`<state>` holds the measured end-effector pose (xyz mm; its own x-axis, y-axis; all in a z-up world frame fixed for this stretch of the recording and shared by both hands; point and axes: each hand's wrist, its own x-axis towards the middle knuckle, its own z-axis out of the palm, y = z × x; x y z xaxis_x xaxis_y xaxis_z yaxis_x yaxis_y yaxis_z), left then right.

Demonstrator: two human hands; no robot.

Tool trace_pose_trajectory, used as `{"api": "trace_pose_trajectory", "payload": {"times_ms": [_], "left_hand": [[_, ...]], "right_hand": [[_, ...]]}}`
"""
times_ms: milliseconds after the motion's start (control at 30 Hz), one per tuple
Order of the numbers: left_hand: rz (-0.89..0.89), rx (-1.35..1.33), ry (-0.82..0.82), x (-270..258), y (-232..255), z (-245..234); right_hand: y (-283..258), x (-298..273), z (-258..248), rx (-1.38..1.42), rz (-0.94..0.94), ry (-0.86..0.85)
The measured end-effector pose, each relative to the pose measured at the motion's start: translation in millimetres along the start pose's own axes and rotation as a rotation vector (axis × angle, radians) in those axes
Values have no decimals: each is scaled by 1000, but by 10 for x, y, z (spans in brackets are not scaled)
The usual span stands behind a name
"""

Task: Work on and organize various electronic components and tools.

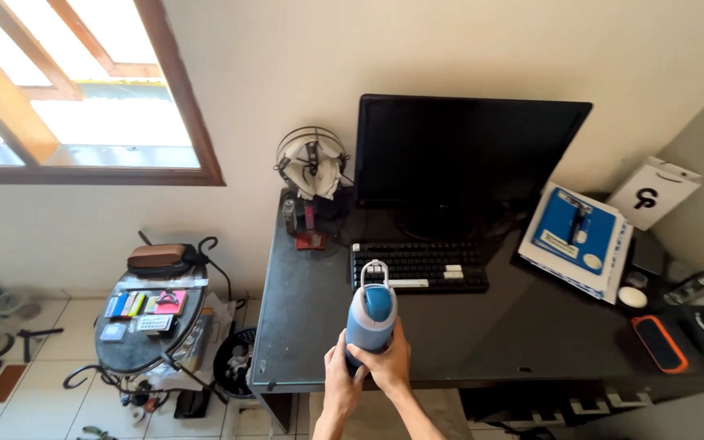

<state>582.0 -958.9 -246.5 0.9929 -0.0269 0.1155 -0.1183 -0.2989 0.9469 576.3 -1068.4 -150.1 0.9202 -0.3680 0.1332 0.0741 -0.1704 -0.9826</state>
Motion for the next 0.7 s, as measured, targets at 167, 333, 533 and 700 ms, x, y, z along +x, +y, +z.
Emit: {"api": "trace_pose_trajectory", "payload": {"times_ms": [167, 333, 533, 700], "left_hand": [[15, -2, 18, 64, -51, 12], [13, -8, 32, 106, -101, 37], [-6, 28, -8, 53, -201, -51], [-331, -292, 65, -157, -584, -186]], "right_hand": [[-20, 57, 68, 25, -17, -14], [39, 98, 78, -4, -3, -25], [372, 69, 77, -5, 59, -34], [767, -188, 110, 160, 438, 181]]}}
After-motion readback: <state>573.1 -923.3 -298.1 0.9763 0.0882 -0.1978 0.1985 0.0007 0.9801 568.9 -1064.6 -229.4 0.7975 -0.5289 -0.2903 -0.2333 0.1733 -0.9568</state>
